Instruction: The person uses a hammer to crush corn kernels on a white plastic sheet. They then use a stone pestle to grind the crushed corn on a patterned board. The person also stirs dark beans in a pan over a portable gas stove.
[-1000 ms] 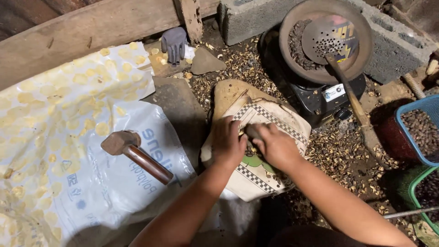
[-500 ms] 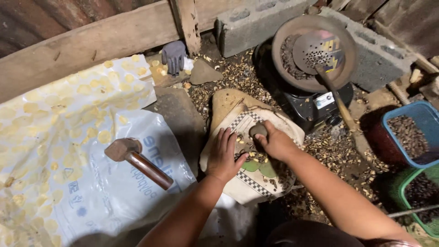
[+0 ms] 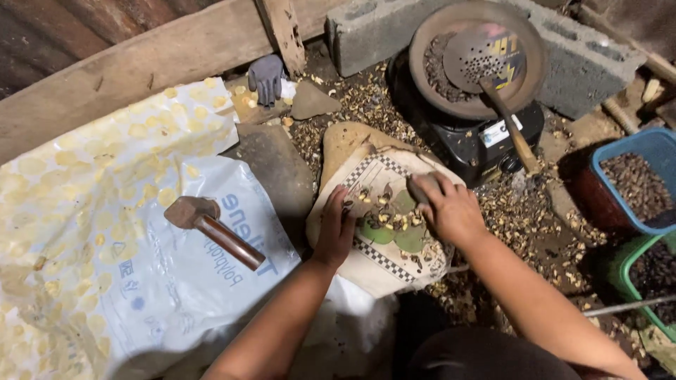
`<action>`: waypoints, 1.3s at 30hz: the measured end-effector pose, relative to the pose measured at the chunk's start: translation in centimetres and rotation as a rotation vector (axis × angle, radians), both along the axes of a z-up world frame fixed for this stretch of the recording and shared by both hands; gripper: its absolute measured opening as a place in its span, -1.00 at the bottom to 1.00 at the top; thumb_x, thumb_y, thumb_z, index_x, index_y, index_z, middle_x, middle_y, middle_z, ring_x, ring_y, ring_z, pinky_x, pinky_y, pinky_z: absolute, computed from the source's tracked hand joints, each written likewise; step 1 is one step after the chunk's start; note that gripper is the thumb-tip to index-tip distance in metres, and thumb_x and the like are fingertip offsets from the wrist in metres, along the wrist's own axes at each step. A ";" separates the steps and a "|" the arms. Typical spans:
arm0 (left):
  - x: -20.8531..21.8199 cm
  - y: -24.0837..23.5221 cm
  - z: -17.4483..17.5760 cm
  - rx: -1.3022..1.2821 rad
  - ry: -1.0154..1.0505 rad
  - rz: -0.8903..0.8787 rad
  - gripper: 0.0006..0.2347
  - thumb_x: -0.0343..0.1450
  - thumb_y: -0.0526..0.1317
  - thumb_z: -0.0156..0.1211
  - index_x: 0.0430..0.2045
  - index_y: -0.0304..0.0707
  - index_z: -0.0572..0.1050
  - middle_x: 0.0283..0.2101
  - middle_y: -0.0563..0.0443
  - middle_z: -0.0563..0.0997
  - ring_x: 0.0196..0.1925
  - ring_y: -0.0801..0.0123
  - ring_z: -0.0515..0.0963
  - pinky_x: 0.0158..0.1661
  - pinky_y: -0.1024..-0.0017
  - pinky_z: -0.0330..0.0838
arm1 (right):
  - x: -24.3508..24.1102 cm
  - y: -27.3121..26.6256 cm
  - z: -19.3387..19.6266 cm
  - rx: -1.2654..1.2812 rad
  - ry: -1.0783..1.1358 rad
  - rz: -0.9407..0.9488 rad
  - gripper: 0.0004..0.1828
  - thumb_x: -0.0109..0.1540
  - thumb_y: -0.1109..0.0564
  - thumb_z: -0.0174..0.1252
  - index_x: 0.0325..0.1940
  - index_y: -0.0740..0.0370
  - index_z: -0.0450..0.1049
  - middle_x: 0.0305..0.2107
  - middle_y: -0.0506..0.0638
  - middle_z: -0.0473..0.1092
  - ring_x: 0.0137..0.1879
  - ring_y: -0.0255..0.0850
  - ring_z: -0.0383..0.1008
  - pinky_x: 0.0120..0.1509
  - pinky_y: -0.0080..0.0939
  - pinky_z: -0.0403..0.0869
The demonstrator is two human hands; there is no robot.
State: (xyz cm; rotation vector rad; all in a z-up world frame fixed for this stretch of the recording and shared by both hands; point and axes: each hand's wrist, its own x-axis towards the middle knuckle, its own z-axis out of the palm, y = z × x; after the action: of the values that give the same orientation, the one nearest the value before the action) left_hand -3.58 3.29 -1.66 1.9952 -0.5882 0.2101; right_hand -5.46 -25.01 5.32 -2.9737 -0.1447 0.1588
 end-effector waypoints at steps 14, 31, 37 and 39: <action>-0.3 -4.0 -1.6 0.606 -0.291 -0.044 -0.90 0.50 -0.08 0.00 -0.22 0.20 0.49 -0.19 0.27 0.49 0.01 0.30 0.53 0.01 0.18 0.35 | -2.2 2.3 -7.8 0.150 0.129 0.179 -0.75 0.23 -0.02 0.08 -0.06 0.04 0.37 -0.27 0.01 0.38 -0.17 0.08 0.60 -0.10 0.03 0.60; 0.1 -7.7 -0.7 0.685 -0.073 -0.034 -0.93 0.26 -0.25 0.23 -0.46 -0.11 0.51 -0.45 -0.09 0.57 -0.25 -0.02 0.58 -0.03 0.02 0.35 | -3.2 0.5 -9.3 0.255 0.031 -0.016 -0.91 0.24 0.05 0.15 -0.18 -0.01 0.50 -0.37 0.03 0.47 -0.22 0.04 0.63 -0.12 -0.03 0.61; -0.1 -4.8 4.5 0.321 0.249 -0.048 -0.95 0.37 -0.31 0.09 -0.37 -0.18 0.48 -0.37 -0.20 0.59 -0.20 -0.17 0.61 -0.05 0.05 0.42 | -2.6 1.2 -9.0 0.107 0.152 0.004 -0.84 0.23 0.03 0.10 -0.14 0.04 0.45 -0.30 0.04 0.49 -0.19 0.02 0.65 -0.11 -0.06 0.62; -0.3 -3.8 2.9 0.257 0.317 -0.043 -0.94 0.38 -0.31 0.10 -0.34 -0.22 0.50 -0.36 -0.23 0.60 -0.18 -0.19 0.61 -0.06 0.04 0.44 | -2.8 1.0 -8.4 0.133 0.237 -0.010 -0.79 0.23 -0.01 0.12 -0.10 0.06 0.44 -0.26 0.12 0.51 -0.15 0.07 0.66 -0.07 0.01 0.62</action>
State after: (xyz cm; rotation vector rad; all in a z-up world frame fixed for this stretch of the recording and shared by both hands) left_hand -3.92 -0.49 1.20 2.2021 -0.4693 -0.2167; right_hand -8.24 -24.04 -3.06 -2.7958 -0.1067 0.4773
